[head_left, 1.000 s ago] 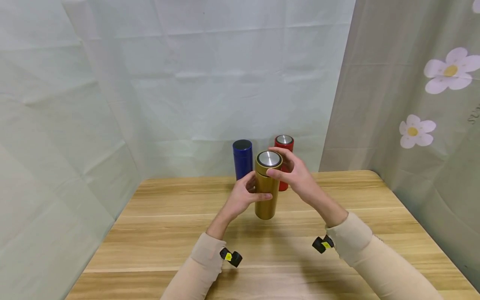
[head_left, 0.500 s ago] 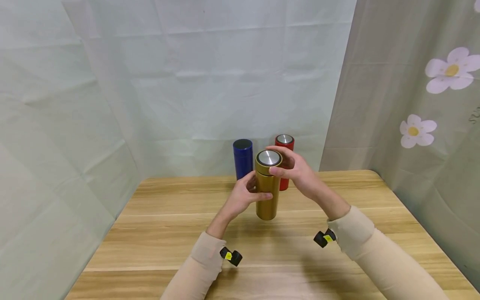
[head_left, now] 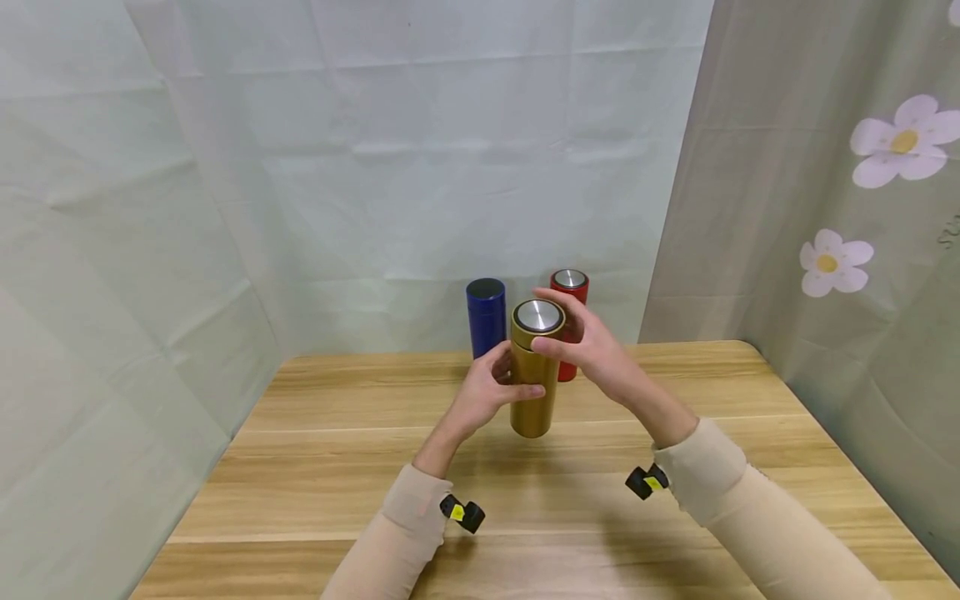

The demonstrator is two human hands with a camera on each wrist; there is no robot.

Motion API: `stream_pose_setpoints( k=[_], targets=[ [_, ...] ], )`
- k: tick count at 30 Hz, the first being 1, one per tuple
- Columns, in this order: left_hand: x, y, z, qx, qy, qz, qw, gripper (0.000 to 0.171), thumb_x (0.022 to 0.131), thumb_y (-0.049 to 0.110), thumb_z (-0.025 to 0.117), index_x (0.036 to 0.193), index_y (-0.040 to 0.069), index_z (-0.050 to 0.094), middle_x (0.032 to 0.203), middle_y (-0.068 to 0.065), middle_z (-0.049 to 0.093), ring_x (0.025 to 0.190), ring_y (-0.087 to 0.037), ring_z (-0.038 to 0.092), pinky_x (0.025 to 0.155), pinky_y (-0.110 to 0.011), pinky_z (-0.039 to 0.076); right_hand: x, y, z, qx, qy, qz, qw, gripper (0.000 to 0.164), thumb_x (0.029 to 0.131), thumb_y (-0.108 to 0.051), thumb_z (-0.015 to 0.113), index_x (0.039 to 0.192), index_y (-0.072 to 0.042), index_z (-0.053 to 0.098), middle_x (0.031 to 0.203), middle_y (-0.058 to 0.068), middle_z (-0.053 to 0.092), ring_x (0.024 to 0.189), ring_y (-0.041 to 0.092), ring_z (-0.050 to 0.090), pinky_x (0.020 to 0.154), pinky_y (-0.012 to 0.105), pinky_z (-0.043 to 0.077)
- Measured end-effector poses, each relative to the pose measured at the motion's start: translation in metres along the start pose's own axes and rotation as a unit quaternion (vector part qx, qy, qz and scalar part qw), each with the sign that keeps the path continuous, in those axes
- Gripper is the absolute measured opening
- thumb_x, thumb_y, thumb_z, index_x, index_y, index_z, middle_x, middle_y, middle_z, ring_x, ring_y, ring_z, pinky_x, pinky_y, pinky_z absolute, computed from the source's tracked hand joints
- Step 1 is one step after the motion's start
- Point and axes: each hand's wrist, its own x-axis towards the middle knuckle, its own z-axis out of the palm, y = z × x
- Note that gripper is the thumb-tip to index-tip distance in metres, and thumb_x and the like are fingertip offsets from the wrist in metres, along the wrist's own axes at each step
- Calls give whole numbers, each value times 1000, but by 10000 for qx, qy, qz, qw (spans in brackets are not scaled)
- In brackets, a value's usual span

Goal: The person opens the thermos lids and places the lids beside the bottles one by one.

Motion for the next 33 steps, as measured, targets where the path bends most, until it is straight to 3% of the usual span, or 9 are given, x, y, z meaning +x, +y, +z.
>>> stream_pose_setpoints(
  k=[6,18,27,33],
  targets=[
    [1,-1,0,-15,27,15,10000,67,89,19,85,148,24,54,143,-2,62,134,-25,57,113,-52,45,0,3,5,-15,283,-137,9995,76,93,-38,79,155,-15,43,140,15,56,122,32,60,101,39,54],
    [1,-5,-1,18,-27,15,10000,68,88,17,86,148,24,54,143,-3,61,134,-25,57,113,-52,44,0,2,3,-142,223,-146,9995,81,91,-46,80,154,-11,44,137,14,58,120,31,61,101,42,53],
    [3,-4,-1,-22,-133,22,9999,66,89,19,85,147,22,55,143,-3,62,132,-25,59,112,-51,46,5,-1,-10,189,-305,49,9993,67,94,-28,76,153,-14,47,138,14,60,125,30,59,109,46,47],
    [3,-3,0,-35,-161,59,9998,68,88,20,86,147,23,54,143,-3,62,132,-25,59,112,-51,46,7,-3,-15,245,-550,98,9981,68,95,-28,75,154,-13,46,140,14,60,128,31,58,112,51,44]
  ],
)
